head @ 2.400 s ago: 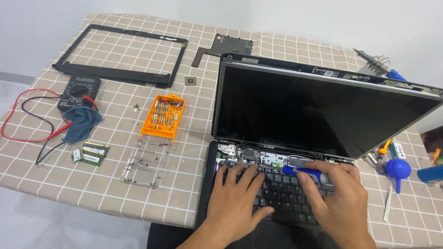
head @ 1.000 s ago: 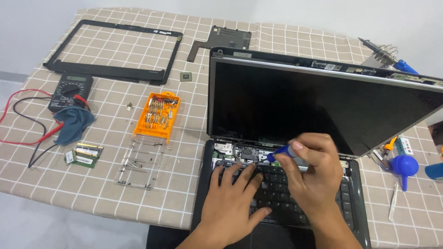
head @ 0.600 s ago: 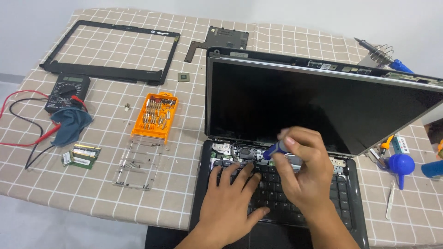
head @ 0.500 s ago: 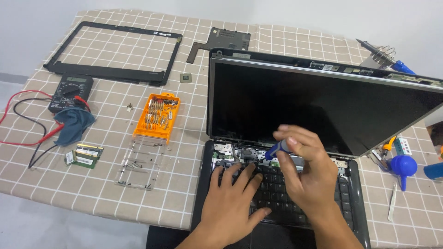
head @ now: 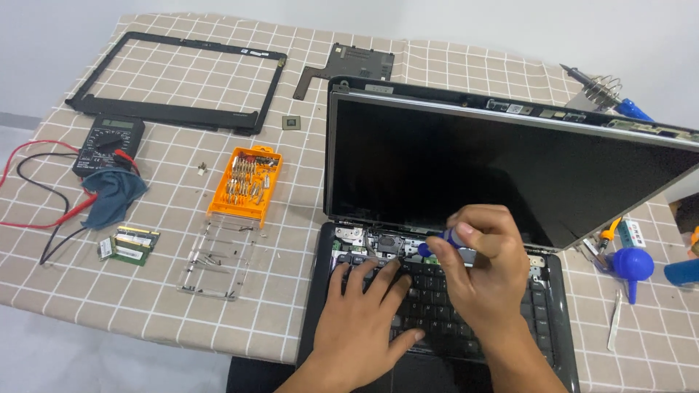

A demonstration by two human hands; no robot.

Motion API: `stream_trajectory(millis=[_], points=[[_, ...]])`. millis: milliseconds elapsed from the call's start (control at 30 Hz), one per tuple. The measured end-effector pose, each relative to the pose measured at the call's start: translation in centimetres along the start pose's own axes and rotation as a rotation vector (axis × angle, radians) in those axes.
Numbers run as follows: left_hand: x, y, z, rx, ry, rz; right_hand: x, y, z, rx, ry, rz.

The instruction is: The person is repairing a laptop by screwing in internal components and installing the keyboard.

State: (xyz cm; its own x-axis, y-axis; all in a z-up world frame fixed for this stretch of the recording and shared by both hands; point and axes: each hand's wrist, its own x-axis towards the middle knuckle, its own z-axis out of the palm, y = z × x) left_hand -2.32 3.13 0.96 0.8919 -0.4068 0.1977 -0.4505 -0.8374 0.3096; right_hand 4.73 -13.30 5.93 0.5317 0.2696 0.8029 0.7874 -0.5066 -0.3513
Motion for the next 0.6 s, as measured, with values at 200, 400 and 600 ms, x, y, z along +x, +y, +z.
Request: stream_trajectory(millis=[200,400,600], points=[[0.0,0.1,-0.1,0.016,0.026,-0.003,1.0,-1.8,0.2,0.185,-0.041,0.062],[0.1,0.1,0.0,0.004,-0.032,-0.022,0.9,-2.0,0.2,-0.030,0.002,0.104],[0.2,0.1,-0.1,-0.003,-0.038,-0.031,2.0,-2.9,0.6,0.057,-0.020,0.033]])
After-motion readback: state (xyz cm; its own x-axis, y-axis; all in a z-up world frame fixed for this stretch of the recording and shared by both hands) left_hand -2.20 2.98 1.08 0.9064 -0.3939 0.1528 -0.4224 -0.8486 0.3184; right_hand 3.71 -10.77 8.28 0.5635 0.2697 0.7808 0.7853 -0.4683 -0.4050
